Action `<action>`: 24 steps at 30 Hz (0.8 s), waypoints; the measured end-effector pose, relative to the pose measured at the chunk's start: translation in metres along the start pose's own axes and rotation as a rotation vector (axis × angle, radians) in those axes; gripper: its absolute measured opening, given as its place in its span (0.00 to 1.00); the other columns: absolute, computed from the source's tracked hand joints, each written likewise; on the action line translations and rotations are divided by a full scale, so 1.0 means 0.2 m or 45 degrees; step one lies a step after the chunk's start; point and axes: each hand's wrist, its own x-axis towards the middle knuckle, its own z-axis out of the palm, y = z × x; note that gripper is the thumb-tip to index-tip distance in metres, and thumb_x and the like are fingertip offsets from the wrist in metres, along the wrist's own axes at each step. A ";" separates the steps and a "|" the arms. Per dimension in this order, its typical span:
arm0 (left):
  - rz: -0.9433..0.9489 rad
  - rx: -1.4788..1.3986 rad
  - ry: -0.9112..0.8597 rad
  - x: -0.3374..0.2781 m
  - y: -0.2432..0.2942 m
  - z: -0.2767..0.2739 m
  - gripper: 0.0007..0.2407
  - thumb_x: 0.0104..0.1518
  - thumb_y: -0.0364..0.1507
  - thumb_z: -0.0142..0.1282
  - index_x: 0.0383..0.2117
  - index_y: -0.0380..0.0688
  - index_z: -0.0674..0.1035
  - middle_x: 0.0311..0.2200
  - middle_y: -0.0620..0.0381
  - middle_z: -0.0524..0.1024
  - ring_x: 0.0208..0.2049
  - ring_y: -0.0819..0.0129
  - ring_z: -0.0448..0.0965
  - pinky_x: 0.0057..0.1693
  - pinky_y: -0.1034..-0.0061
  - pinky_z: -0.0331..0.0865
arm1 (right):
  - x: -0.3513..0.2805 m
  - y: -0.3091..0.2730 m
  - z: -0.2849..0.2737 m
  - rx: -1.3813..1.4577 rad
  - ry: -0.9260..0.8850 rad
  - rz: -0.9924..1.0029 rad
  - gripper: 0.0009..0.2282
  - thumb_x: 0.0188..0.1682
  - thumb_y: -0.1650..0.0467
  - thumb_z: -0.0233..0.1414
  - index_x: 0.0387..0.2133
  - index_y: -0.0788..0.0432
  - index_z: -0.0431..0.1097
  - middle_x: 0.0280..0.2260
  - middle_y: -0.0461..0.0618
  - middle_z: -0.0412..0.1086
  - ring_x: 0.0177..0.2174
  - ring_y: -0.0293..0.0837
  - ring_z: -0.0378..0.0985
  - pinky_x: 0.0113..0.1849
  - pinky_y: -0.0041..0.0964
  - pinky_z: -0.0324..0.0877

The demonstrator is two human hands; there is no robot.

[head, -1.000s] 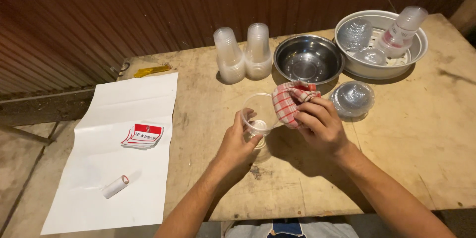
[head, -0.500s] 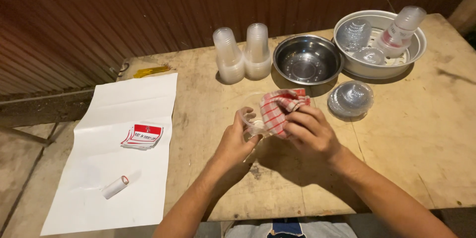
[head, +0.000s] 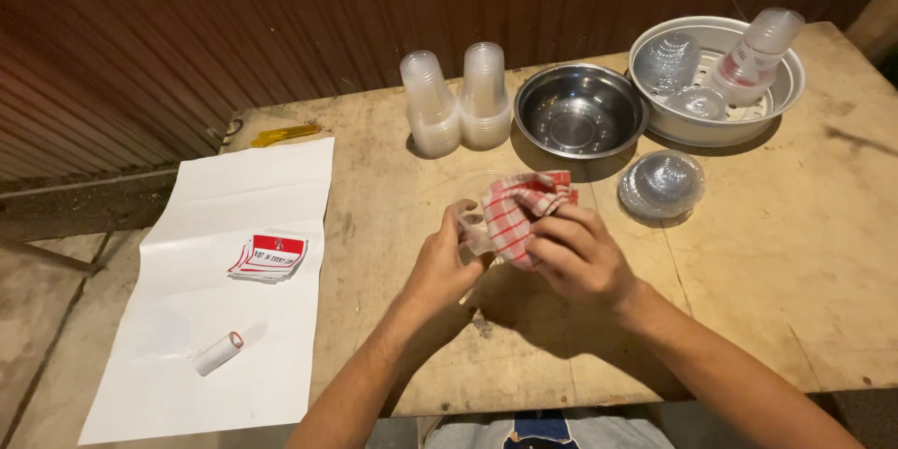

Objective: Cleaning plastic cups individually using a cloth at a counter.

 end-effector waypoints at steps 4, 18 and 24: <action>0.024 -0.103 -0.005 -0.01 0.01 0.00 0.28 0.48 0.23 0.63 0.56 0.43 0.63 0.51 0.29 0.75 0.53 0.29 0.74 0.58 0.52 0.73 | 0.00 -0.01 -0.03 0.035 -0.031 0.008 0.03 0.50 0.71 0.59 0.33 0.58 0.78 0.35 0.54 0.76 0.35 0.58 0.78 0.41 0.48 0.76; 0.129 -0.337 -0.082 0.02 -0.10 0.01 0.29 0.50 0.18 0.63 0.58 0.41 0.62 0.54 0.27 0.71 0.56 0.33 0.72 0.61 0.54 0.70 | -0.03 0.10 -0.03 0.018 0.014 0.087 0.09 0.53 0.65 0.58 0.30 0.59 0.74 0.33 0.56 0.74 0.33 0.61 0.77 0.40 0.51 0.75; 0.128 -0.392 -0.089 0.04 -0.15 0.02 0.28 0.51 0.19 0.63 0.58 0.42 0.62 0.54 0.28 0.71 0.56 0.37 0.73 0.62 0.57 0.69 | -0.10 0.04 -0.02 0.032 -0.011 0.074 0.06 0.49 0.67 0.62 0.28 0.56 0.76 0.33 0.54 0.75 0.34 0.60 0.78 0.40 0.50 0.76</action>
